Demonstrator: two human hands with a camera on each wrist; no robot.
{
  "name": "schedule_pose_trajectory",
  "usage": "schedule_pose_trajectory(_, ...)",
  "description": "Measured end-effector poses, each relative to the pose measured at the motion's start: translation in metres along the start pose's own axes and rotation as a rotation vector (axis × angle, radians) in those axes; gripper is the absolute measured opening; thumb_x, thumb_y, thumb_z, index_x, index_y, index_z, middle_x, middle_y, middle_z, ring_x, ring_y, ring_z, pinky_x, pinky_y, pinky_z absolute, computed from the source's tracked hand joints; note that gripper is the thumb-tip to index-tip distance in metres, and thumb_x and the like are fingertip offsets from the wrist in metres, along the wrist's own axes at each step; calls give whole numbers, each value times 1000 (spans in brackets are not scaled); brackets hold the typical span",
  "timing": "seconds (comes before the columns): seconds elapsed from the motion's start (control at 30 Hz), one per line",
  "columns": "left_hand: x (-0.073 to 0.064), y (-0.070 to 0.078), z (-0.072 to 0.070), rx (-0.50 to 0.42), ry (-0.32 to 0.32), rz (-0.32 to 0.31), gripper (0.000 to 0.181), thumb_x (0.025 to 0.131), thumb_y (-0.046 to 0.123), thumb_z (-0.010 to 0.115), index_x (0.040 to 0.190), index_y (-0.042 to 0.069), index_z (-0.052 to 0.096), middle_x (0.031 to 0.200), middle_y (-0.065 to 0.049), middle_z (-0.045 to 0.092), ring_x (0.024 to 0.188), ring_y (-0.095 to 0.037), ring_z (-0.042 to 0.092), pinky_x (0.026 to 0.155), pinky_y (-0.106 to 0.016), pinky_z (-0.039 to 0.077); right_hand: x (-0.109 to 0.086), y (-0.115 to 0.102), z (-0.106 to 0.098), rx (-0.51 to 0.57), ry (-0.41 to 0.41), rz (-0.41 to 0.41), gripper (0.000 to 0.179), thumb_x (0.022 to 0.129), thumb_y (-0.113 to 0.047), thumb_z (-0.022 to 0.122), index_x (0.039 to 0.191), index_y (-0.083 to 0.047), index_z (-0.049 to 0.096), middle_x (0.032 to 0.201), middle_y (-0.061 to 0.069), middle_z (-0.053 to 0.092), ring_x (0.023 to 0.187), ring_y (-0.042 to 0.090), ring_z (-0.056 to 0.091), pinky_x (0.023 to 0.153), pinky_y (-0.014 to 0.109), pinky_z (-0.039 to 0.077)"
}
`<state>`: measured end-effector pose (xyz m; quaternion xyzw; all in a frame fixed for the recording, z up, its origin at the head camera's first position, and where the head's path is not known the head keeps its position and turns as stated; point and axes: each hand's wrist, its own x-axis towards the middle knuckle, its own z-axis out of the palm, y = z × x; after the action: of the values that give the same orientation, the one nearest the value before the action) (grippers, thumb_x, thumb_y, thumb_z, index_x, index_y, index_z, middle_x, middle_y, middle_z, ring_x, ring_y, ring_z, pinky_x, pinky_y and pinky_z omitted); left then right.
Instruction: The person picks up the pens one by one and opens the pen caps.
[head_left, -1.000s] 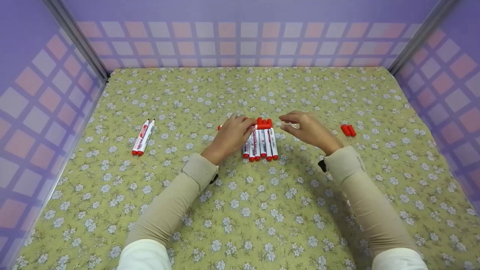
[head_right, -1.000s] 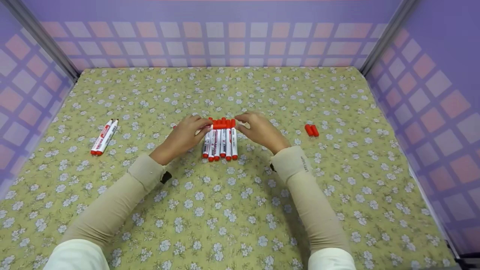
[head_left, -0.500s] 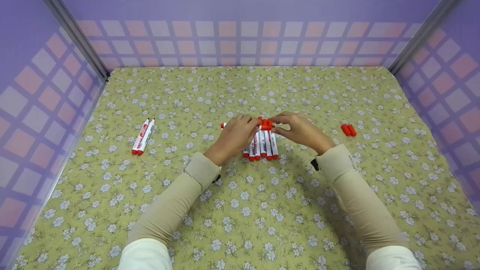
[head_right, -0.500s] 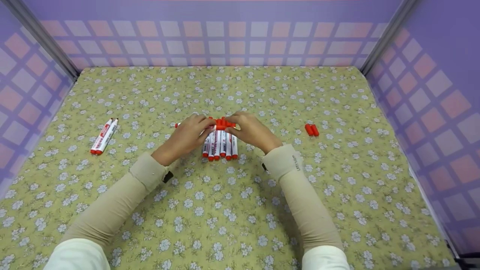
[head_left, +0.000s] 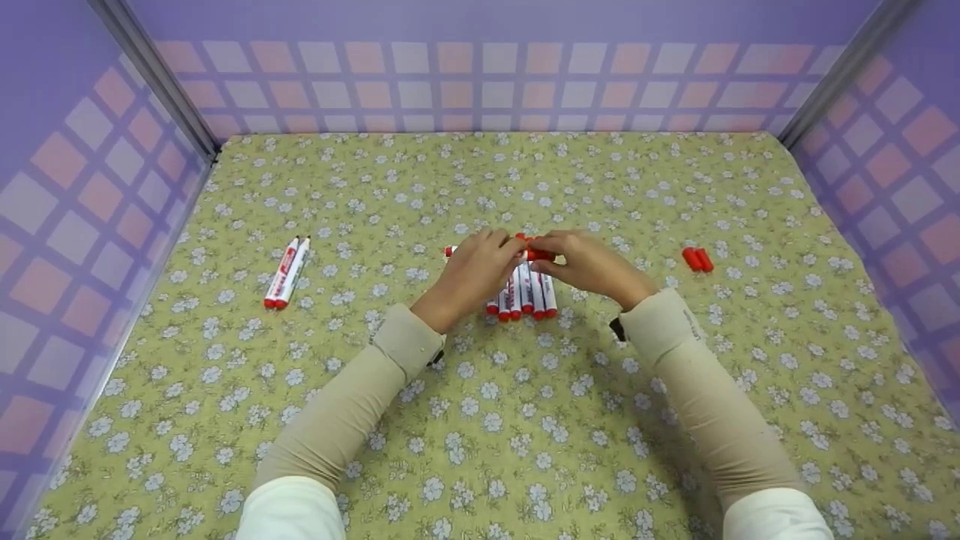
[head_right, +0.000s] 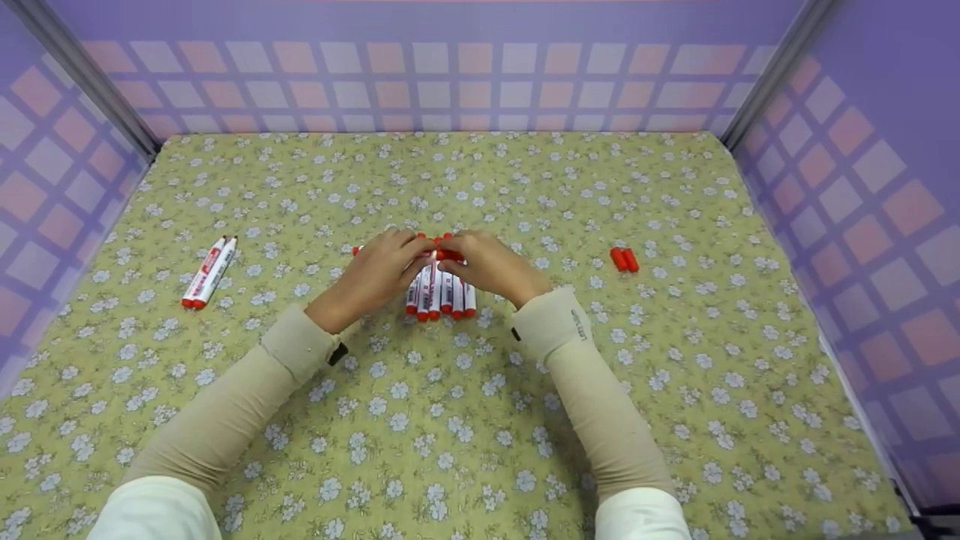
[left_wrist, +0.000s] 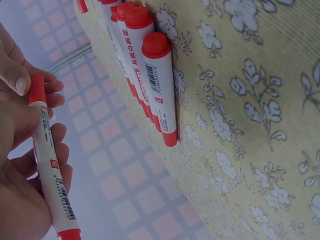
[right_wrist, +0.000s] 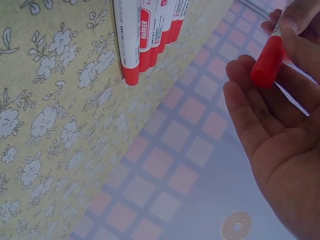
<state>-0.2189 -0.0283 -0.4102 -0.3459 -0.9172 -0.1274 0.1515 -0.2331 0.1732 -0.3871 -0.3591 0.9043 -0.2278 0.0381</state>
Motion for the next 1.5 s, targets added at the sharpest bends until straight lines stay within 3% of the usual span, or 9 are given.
schedule_pose_trajectory(0.3, 0, 4, -2, -10, -28, -12, 28, 101, 24, 51, 118, 6, 63, 112, -9, 65, 98, -24, 61, 83, -37, 52, 1, -7, 3, -48, 8, 2, 27, 95, -11, 59, 119, 0, 67, 105, 17, 71, 87, 25, 69, 75, 35, 56)
schedule_pose_trajectory(0.5, 0, 5, -2, -30, -49, -14, 28, 100, 25, 53, 118, 7, 66, 111, -7, 68, 92, -23, 60, 80, -36, 52, -1, -11, 5, -134, 19, -9, 22, 96, -8, 57, 112, 1, 69, 98, 17, 71, 80, 24, 69, 71, 34, 56)
schedule_pose_trajectory(0.9, -2, 4, -3, -51, -85, 54, 29, 99, 22, 53, 119, 4, 63, 115, -9, 66, 101, -22, 65, 88, -33, 53, -4, -16, 7, -262, 64, -59, 15, 95, -8, 58, 97, -2, 72, 85, 15, 72, 67, 23, 68, 63, 34, 56)
schedule_pose_trajectory(1.07, -2, 2, -3, -85, -84, 76, 26, 100, 22, 53, 116, 5, 65, 108, -8, 67, 90, -20, 66, 81, -32, 54, -5, -15, 8, -303, 97, -124, 13, 94, -6, 59, 88, -3, 70, 74, 13, 69, 55, 20, 61, 56, 32, 53)
schedule_pose_trajectory(1.3, -2, -2, -1, -100, -83, 114, 23, 99, 20, 55, 111, 4, 67, 103, -9, 69, 78, -20, 67, 70, -32, 55, -6, -14, 11, -357, 124, -155, 16, 91, -3, 59, 75, -4, 61, 56, 7, 53, 47, 12, 35, 46, 28, 36)
schedule_pose_trajectory(1.5, -2, -2, -2, -128, -109, 74, 25, 99, 21, 55, 113, 5, 67, 104, -8, 69, 76, -19, 66, 70, -32, 55, -7, -13, 13, -378, 130, -174, 14, 90, -1, 58, 77, -5, 61, 55, 6, 52, 46, 11, 33, 45, 25, 31)
